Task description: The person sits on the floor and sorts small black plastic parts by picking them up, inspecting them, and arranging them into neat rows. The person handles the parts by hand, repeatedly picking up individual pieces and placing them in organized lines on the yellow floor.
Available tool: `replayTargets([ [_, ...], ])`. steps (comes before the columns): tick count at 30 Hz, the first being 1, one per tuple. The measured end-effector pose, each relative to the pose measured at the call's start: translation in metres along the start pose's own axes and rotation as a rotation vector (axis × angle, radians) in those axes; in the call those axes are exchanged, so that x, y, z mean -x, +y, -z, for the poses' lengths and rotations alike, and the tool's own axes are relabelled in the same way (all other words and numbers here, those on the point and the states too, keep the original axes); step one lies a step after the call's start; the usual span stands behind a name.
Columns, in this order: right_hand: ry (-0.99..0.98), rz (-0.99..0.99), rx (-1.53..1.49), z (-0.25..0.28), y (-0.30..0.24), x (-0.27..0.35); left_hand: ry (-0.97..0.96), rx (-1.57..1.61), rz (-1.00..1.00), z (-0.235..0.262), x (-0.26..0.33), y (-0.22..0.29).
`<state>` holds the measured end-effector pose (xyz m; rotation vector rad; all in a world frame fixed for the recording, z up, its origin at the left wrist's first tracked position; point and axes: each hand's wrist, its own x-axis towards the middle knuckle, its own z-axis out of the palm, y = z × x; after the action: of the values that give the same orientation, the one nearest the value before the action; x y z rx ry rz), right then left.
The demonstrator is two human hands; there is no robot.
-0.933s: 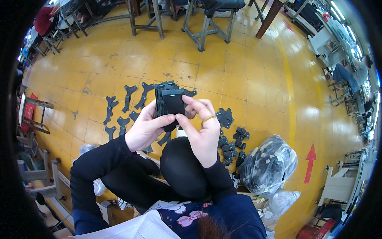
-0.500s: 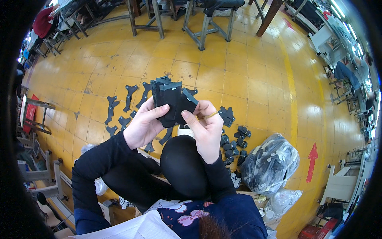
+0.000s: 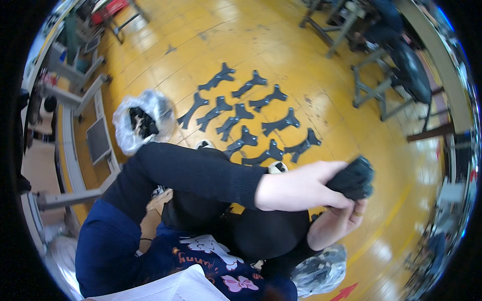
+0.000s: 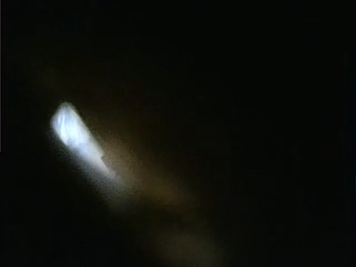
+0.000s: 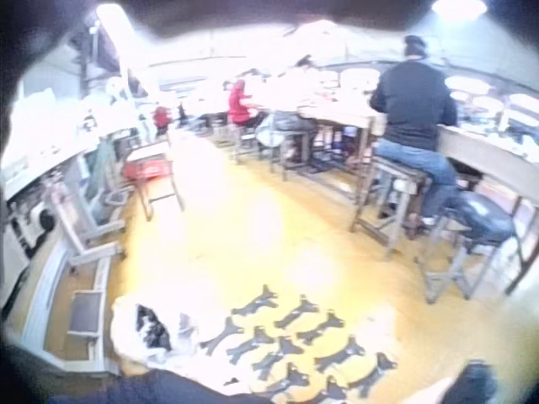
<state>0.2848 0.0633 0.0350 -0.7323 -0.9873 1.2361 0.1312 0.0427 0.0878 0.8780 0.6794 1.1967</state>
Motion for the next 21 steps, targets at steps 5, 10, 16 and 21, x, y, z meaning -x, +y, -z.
replayTargets([
  [5,-0.303,-0.068,0.128,-0.038,0.017,-0.028,0.214,-0.229,-0.319,0.039,0.025,0.007],
  [10,-0.655,-0.304,0.298,-0.095,0.067,-0.040,0.375,0.220,-0.301,0.114,0.054,-0.021],
  [16,-1.041,-0.697,0.604,-0.156,0.145,-0.025,0.556,0.577,-0.245,0.197,0.117,-0.060],
  [21,-1.270,-0.924,0.633,-0.183,0.215,-0.003,0.821,0.622,-0.243,0.239,0.162,-0.103],
])
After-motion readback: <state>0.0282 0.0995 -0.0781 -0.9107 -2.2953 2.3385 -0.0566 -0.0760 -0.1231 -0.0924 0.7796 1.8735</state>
